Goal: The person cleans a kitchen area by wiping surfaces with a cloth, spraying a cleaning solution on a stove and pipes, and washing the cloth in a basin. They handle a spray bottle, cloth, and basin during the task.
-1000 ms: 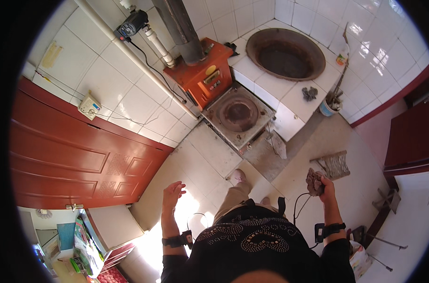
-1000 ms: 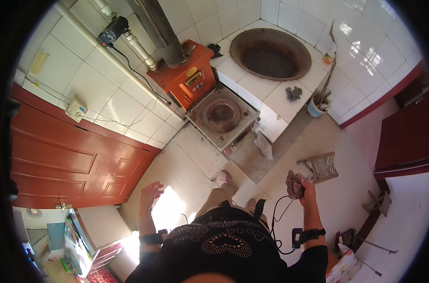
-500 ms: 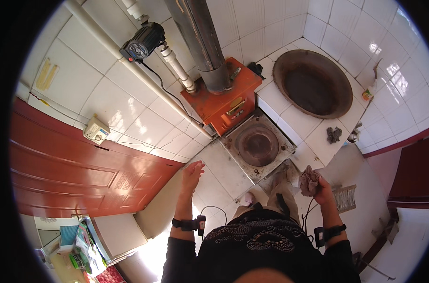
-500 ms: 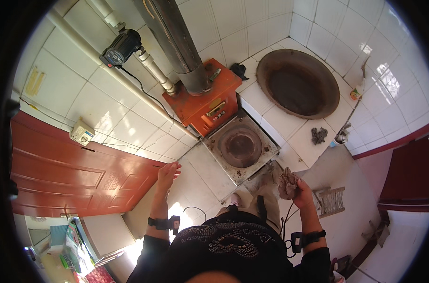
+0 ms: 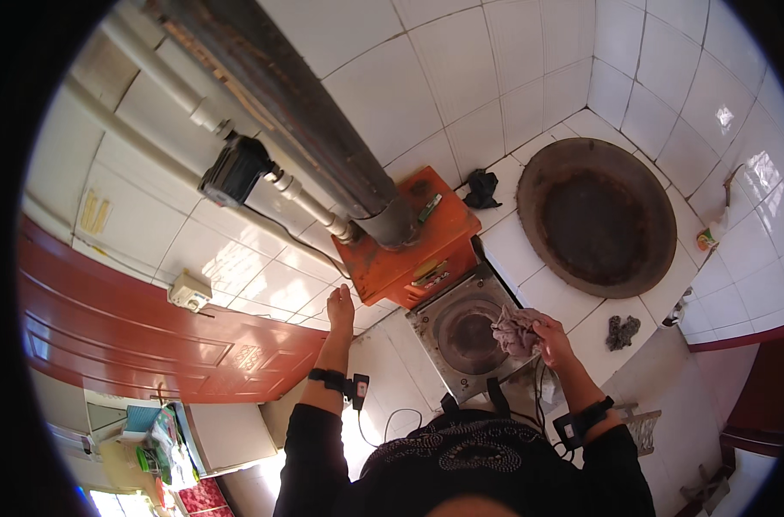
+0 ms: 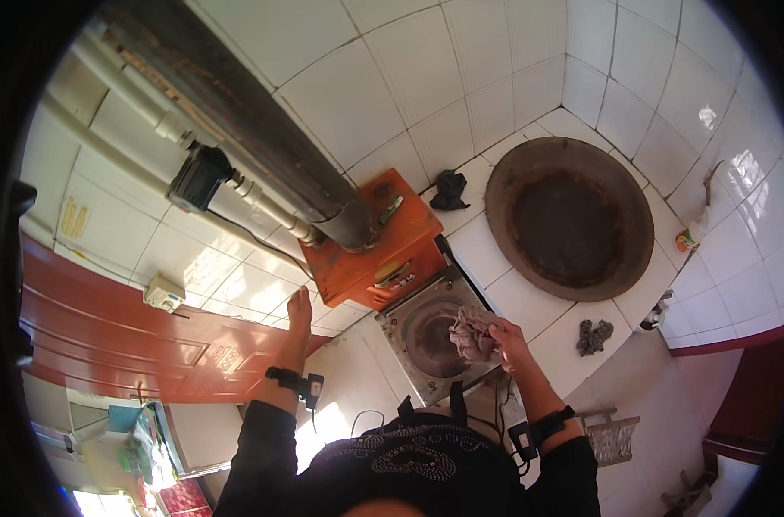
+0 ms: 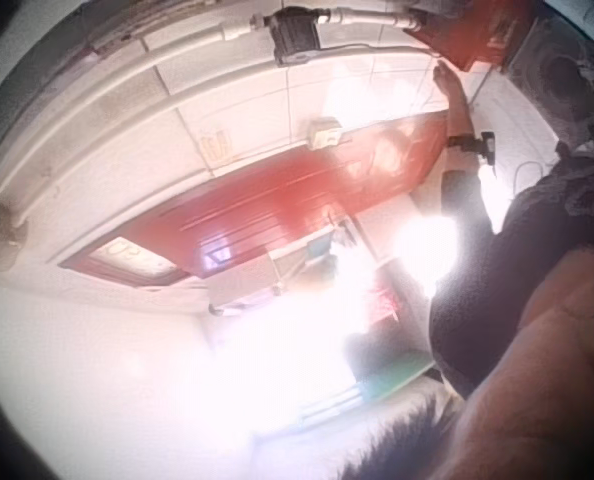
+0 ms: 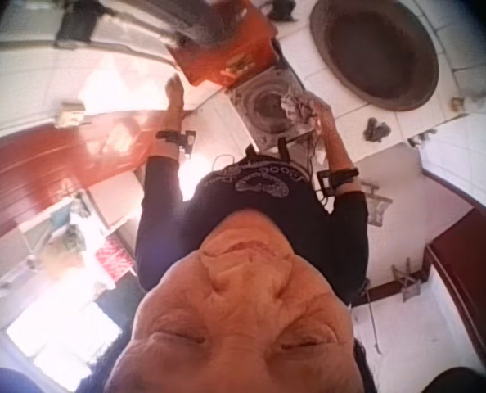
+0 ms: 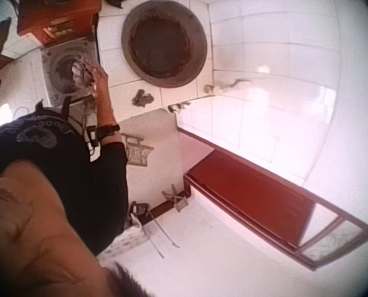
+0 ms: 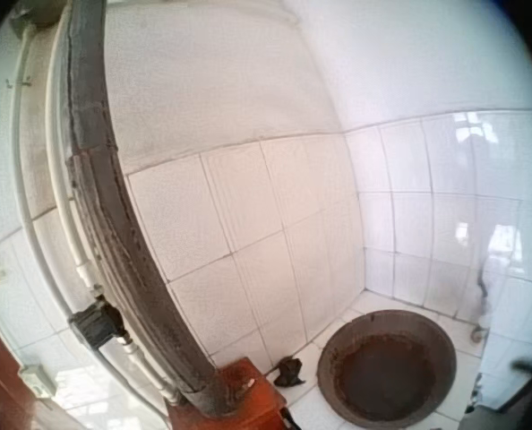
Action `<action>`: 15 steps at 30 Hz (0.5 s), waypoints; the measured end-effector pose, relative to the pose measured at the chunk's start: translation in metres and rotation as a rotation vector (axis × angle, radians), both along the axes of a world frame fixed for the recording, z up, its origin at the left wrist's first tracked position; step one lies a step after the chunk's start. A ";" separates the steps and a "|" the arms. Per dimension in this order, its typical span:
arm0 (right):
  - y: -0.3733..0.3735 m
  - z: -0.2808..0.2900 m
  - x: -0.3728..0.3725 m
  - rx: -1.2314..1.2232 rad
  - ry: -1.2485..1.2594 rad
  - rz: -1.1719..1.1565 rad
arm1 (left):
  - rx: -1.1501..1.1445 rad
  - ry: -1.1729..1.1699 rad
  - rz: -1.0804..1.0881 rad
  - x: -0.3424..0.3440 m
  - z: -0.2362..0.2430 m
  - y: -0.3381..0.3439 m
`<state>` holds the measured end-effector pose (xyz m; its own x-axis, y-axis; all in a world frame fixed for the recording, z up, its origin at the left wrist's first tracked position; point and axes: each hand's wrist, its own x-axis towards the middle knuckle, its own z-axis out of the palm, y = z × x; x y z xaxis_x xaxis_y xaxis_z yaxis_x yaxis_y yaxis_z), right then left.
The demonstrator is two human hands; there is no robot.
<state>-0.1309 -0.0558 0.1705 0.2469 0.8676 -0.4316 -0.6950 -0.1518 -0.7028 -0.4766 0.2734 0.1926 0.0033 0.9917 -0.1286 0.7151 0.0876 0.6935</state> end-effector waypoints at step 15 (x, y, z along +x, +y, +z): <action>0.146 -0.032 0.084 0.239 0.247 -0.271 | -0.079 0.543 0.516 0.113 -0.016 0.020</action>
